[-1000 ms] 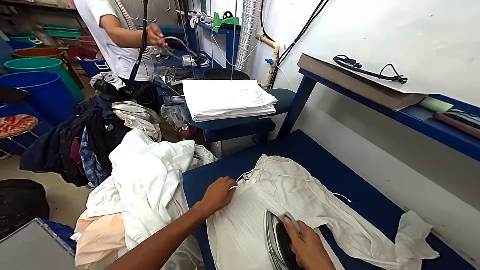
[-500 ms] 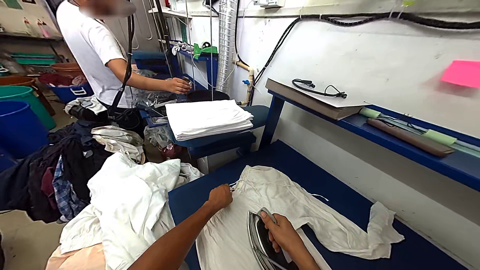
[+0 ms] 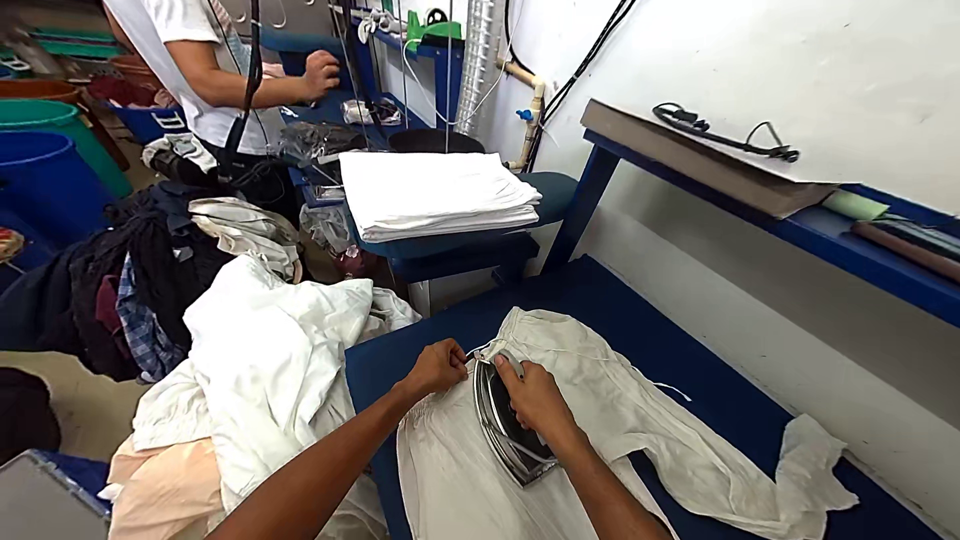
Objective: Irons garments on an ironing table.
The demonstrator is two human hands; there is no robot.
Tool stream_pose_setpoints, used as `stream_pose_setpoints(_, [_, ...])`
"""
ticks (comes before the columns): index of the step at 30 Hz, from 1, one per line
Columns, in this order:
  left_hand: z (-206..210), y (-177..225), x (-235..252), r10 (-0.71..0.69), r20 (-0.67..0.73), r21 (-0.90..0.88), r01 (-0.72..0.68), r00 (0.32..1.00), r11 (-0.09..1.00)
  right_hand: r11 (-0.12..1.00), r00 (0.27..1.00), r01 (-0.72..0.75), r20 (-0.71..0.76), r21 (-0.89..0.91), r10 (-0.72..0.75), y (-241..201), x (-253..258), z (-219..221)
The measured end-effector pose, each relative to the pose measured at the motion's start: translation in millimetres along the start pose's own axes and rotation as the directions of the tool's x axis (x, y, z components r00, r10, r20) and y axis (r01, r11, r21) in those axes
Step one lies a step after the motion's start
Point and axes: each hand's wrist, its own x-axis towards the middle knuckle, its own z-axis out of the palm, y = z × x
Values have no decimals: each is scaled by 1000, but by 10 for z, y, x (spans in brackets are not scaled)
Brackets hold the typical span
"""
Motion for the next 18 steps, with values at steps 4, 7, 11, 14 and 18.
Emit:
stream_pose_setpoints(4, [-78,-43,-216,-32,41,180,25,999,983,1000,1000,13,-2,-13,-13,-103,169,50])
stream_pose_setpoints(7, [-49,55,-441,-69,82,406,30,994,913,1000,1000,29,8,8,-29,-152,214,30])
stream_pose_setpoints(11, [-10,210,-583,-160,85,591,80,983,803,995,988,67,131,70,-75,-70,25,-11])
stream_pose_setpoints(14, [-9,207,-589,-168,81,589,89,982,803,997,989,82,122,5,-82,24,-118,1])
stream_pose_setpoints(18, [-8,182,-612,-161,93,580,78,983,811,996,998,50,49,-68,-47,-13,-97,42])
